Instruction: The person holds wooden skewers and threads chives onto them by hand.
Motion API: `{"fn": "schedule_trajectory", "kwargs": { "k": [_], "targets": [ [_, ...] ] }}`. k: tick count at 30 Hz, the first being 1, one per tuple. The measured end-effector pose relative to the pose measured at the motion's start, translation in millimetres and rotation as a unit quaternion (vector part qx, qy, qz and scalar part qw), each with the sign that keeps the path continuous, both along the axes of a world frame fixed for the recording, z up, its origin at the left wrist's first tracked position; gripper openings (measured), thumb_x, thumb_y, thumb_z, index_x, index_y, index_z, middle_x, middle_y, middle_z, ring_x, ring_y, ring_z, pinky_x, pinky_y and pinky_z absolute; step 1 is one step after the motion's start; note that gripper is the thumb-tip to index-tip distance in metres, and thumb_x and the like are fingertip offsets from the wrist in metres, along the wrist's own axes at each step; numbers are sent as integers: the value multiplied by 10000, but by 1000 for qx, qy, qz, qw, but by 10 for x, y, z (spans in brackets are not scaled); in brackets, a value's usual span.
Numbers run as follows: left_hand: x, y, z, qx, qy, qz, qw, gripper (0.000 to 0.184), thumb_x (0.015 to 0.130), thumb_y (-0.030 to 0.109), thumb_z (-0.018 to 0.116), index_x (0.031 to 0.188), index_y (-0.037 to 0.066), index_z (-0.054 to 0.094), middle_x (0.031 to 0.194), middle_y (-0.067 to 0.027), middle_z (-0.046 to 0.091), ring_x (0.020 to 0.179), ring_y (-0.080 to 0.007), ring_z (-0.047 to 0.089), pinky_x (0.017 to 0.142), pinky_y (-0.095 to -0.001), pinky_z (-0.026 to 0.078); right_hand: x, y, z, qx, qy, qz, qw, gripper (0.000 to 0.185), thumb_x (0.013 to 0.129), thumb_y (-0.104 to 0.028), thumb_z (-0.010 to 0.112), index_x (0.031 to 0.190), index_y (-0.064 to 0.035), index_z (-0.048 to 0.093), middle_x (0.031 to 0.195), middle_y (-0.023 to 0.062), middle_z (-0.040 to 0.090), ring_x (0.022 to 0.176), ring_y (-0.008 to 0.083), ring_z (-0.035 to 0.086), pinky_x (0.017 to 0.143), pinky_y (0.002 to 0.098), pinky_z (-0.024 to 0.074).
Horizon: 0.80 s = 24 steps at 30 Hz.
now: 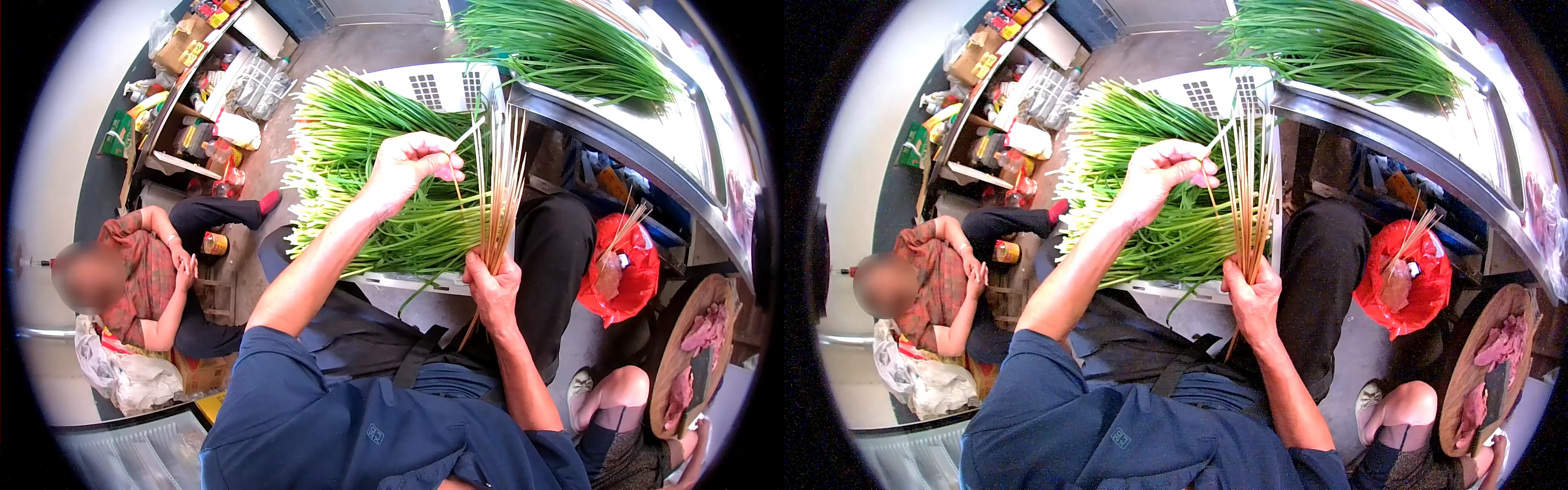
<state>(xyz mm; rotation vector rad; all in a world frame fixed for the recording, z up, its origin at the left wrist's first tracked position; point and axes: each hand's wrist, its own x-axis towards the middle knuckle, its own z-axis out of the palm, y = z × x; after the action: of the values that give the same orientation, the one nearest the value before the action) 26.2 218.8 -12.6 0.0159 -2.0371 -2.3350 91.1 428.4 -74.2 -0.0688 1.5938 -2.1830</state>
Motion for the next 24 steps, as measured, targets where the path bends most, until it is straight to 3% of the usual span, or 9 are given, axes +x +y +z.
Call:
{"fn": "schedule_trajectory", "kwargs": {
  "k": [4, 8, 11, 13, 24],
  "targets": [
    [26, 24, -21, -31, 9, 3, 999, 149, 881, -25, 552, 1018, -25, 610, 907, -126, 671, 803, -234, 677, 759, -337, 546, 6, -5, 8, 2, 2, -4, 1000, 90, 903, -102, 581, 863, -23, 581, 630, -19, 530, 551, 55, 471, 510, 211, 372],
    [34, 26, -37, 20, -2, 22, 1000, 133, 884, -8, 562, 1007, -26, 610, 904, -135, 671, 789, -236, 679, 756, -338, 547, 0, -14, -8, 5, 11, -4, 1000, 89, 901, -99, 580, 858, -21, 582, 625, -19, 529, 554, 55, 473, 515, 212, 375],
    [21, 17, -41, 31, 0, 30, 999, 130, 885, -2, 565, 1006, -26, 608, 902, -138, 671, 785, -235, 680, 749, -337, 547, 5, -25, -19, -3, 22, -16, 1000, 83, 888, -123, 600, 881, -43, 579, 597, -11, 534, 455, 30, 384, 424, 191, 293],
    [32, 13, -50, 25, 2, 25, 999, 131, 886, -2, 565, 1007, -25, 608, 902, -138, 672, 784, -234, 680, 746, -336, 547, -2, -5, 23, 7, 5, -2, 1000, 85, 897, -91, 582, 849, -20, 584, 626, -19, 529, 556, 56, 476, 516, 215, 380],
    [50, 34, -58, 20, 20, 28, 999, 140, 883, -3, 571, 1016, -25, 605, 906, -139, 674, 770, -227, 675, 739, -335, 550, -8, -7, 16, 20, 22, 2, 1000, 93, 899, -89, 577, 839, -18, 576, 633, -17, 527, 560, 59, 477, 520, 218, 381]
  ]
}}
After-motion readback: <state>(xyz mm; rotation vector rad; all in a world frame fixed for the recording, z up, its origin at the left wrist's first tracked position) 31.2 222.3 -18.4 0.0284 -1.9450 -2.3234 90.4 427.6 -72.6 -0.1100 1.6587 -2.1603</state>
